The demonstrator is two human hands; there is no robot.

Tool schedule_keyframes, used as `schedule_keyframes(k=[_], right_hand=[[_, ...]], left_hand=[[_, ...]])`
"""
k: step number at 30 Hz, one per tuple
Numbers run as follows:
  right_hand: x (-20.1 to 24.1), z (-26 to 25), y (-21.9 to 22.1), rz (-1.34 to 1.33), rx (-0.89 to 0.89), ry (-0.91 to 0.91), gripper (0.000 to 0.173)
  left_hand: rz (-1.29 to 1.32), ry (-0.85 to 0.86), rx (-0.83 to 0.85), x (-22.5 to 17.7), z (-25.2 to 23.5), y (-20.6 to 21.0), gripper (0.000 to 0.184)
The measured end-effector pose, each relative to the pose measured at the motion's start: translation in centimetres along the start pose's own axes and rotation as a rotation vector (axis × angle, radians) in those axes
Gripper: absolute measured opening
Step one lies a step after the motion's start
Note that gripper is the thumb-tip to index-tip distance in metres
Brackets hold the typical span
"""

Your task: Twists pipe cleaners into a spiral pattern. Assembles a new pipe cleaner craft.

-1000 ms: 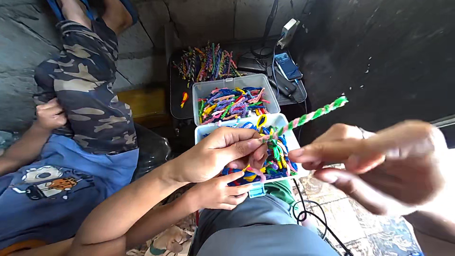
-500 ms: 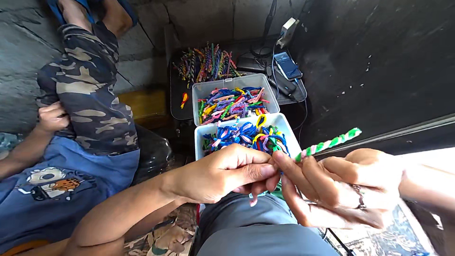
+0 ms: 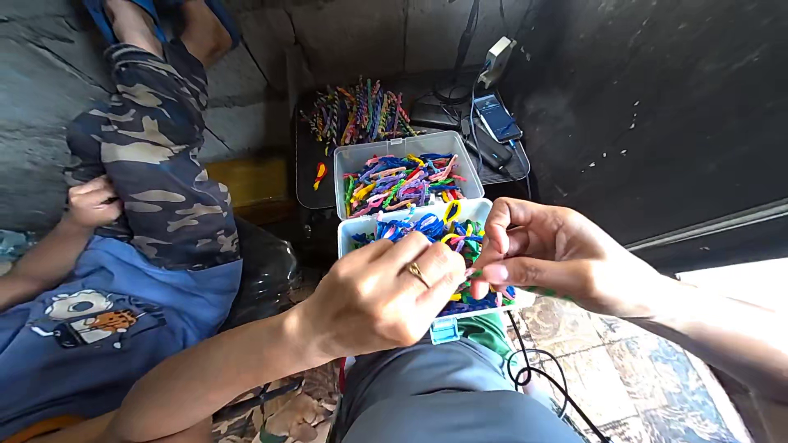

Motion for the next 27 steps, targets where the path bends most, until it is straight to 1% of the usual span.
schedule_keyframes(k=[1,3,4,5,7,8,10,11,12,13,15,16,19,21,23,24,25,26,27], right_hand=[[0.1,0.1,-0.1,-0.044,0.014,-0.040,0.005],[0.9,0.4,-0.3,-0.134,0.019,-0.177,0.020],[1.6,0.7,-0.4,-0.123,-0.011,-0.253,0.022],[2.3,1.2,-0.5,-0.055,-0.047,-0.328,0.019],[3.5,2.3,-0.3,0.187,-0.104,-0.497,0.009],[4.0,3.0,0.0,0.344,-0.125,-0.587,0.009],[4.5,4.3,1.2,0.711,-0.164,-0.795,0.011],[4.6,4.7,2.3,0.930,-0.145,-0.908,0.012],[4.7,5.0,3.4,1.168,-0.109,-0.992,0.010],[4.6,5.2,4.3,1.349,-0.084,-1.047,0.011],[3.9,5.2,5.3,1.589,-0.126,-1.086,0.016],[3.4,5.1,5.4,1.633,-0.164,-1.101,0.018],[3.1,4.9,5.7,1.681,-0.188,-1.154,0.019],[3.6,4.8,6.0,1.702,-0.170,-1.176,0.023],[4.3,4.6,6.4,1.735,-0.134,-1.215,0.023],[4.6,4.5,6.5,1.711,-0.144,-1.218,0.021],[4.6,4.5,6.4,1.666,-0.132,-1.223,0.019],[4.5,4.5,6.1,1.623,-0.096,-1.215,0.016],[4.2,4.5,6.0,1.585,-0.063,-1.176,0.012]], left_hand=[[0.073,-0.068,0.009,0.6,0.0,0.1,0.016],[0.315,-0.215,0.068,2.0,0.0,0.3,0.022],[0.479,-0.289,0.113,2.7,0.1,0.6,0.025],[0.673,-0.363,0.152,3.2,0.3,0.9,0.025],[1.065,-0.499,0.223,3.7,0.3,1.5,0.021],[1.215,-0.543,0.255,3.6,0.3,1.7,0.021],[1.427,-0.597,0.301,3.5,0.2,2.1,0.021],[1.501,-0.600,0.324,3.3,0.1,2.3,0.020],[1.546,-0.601,0.350,3.2,0.1,2.4,0.020],[1.567,-0.598,0.380,3.0,0.0,2.5,0.020],[1.599,-0.576,0.427,2.5,-0.1,2.5,0.019],[1.611,-0.563,0.447,2.3,-0.2,2.4,0.019],[1.657,-0.507,0.515,1.6,-0.3,2.3,0.019],[1.715,-0.494,0.573,1.1,-0.3,2.3,0.018],[1.727,-0.488,0.611,0.8,-0.3,2.4,0.017],[1.677,-0.467,0.598,0.8,-0.3,2.4,0.018],[1.567,-0.414,0.549,1.0,-0.5,2.2,0.019],[1.380,-0.327,0.467,1.3,-0.7,1.7,0.021],[1.127,-0.218,0.364,1.4,-0.9,1.1,0.024]])
Point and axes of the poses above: each hand's wrist, its own z-axis away from the middle knuckle, its own y-axis out of the palm, x = y × z, the point moved 6 cm from there along -z, towards the middle knuckle, and after that the axes turned 2 degrees about -y, right-handed, at the moved point
